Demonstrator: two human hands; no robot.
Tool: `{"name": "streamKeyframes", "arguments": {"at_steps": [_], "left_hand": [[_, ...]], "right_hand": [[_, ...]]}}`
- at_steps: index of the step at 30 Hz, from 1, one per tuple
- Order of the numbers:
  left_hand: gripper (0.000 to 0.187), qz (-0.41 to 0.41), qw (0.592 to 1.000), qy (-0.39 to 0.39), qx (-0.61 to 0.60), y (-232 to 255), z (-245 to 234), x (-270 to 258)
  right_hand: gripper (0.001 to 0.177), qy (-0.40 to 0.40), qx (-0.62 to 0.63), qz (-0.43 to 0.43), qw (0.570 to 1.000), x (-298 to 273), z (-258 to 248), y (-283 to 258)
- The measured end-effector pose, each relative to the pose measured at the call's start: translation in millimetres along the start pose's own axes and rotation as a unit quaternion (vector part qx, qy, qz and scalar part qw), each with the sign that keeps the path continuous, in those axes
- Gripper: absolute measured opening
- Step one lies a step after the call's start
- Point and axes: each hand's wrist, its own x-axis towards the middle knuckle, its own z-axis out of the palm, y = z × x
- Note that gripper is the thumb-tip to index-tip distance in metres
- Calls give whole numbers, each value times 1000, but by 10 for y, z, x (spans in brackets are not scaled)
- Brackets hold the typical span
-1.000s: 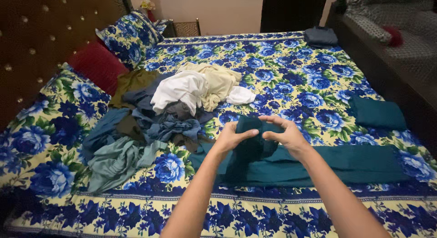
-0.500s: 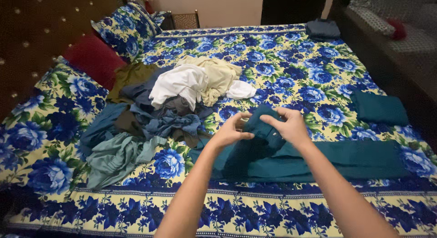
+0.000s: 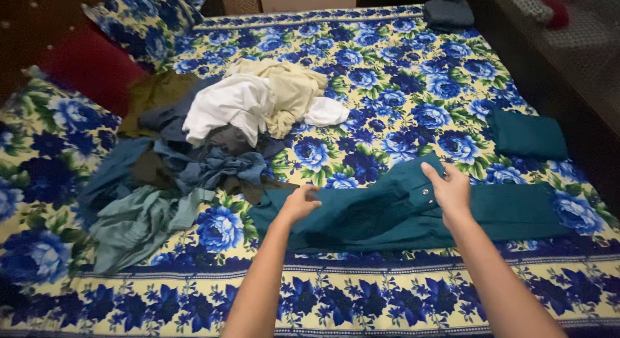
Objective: The person folds a dark green shirt on a floral-patterned bed. They smooth the fabric, fold the sleeves inward, fold the shirt in half lengthwise, then fold it into a compact rectangle and place it on the bed.
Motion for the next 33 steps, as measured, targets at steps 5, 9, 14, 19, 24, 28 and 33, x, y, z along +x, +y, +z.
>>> {"name": "streamKeyframes", "arguments": {"at_steps": [5,9,14,19,24,28,33], "left_hand": [[60,-75,997,2,27,-141,274,194],[64,-110,990,-14,91,40,573,312],[67,-91,956,-55,272,176,1172,500],[71,-75,934,-28,347,-135,1775,779],[73,-96,925,-38,365,-613,2050,1015],[70,-75,902,-39,423,-807,2049,1071],[69,-110,874,-109,460,-758,1758,1171]], "right_hand": [[31,15,-59,-14,998,366,-317,413],[31,24,-138,29,990,727,-533,705],[22,-11,-62,61,996,1063,-762,1108],[21,0,-52,86,995,1234,-1059,1641],[29,2,-42,150,988,1345,-1326,2335],[45,61,-127,168,976,1378,-1470,2953],[37,52,-173,145,973,1401,-1639,3511]]}}
